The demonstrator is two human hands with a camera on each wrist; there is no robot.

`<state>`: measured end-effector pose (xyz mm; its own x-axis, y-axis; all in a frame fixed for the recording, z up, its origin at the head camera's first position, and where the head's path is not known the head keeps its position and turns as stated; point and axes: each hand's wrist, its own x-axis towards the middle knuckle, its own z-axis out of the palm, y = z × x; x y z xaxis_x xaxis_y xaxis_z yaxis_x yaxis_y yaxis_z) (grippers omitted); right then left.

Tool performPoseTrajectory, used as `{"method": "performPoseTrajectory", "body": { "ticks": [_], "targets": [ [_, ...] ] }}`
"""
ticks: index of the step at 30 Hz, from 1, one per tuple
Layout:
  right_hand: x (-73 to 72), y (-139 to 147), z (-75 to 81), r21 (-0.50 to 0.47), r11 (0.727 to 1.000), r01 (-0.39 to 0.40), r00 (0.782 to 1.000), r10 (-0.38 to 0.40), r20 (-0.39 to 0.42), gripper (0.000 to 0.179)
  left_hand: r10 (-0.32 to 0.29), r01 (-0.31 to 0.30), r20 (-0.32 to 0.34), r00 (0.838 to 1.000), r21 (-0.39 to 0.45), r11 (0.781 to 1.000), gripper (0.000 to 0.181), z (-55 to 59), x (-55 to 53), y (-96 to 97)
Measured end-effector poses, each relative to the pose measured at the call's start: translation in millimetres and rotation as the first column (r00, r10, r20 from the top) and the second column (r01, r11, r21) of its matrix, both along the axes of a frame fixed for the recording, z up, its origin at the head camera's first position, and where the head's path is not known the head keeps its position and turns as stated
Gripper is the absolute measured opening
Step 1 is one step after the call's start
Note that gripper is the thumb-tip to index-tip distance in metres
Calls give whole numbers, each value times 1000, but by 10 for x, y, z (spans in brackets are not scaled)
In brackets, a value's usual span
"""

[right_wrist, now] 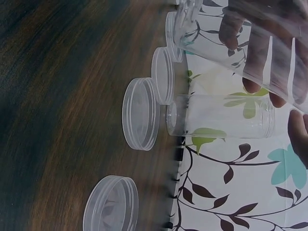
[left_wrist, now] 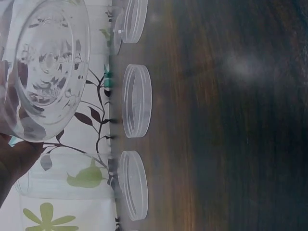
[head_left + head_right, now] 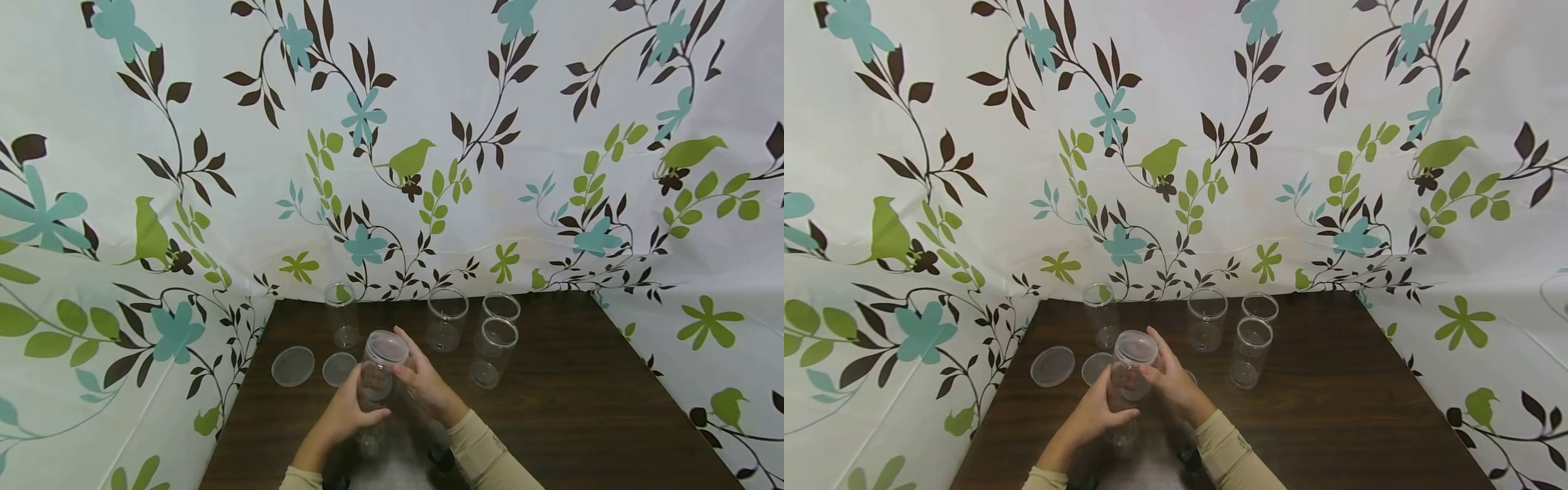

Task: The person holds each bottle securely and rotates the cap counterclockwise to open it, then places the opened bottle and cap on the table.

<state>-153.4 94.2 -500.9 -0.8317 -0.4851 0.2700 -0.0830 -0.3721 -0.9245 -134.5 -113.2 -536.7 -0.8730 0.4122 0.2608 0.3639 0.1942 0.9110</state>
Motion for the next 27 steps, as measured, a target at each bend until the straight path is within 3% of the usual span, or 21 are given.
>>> {"method": "performPoseTrajectory", "body": {
  "ticks": [7, 11, 23, 27],
  "targets": [
    [64, -25, 7, 67, 979, 192, 981, -190, -30, 72, 132, -132, -1, 991, -37, 991, 78, 19, -24, -70],
    [94, -45, -8, 71, 976, 207, 978, -204, -42, 62, 194, -194, 10, 981, -54, 980, 82, 18, -30, -98],
    [100, -89, 29, 69, 983, 169, 985, -165, -51, 67, 188, -195, -78, 979, -96, 976, 84, -25, -29, -58],
    [78, -99, 26, 72, 986, 151, 987, -146, -68, 76, 127, -135, -79, 989, -94, 986, 86, -35, -17, -41]
  ]
}}
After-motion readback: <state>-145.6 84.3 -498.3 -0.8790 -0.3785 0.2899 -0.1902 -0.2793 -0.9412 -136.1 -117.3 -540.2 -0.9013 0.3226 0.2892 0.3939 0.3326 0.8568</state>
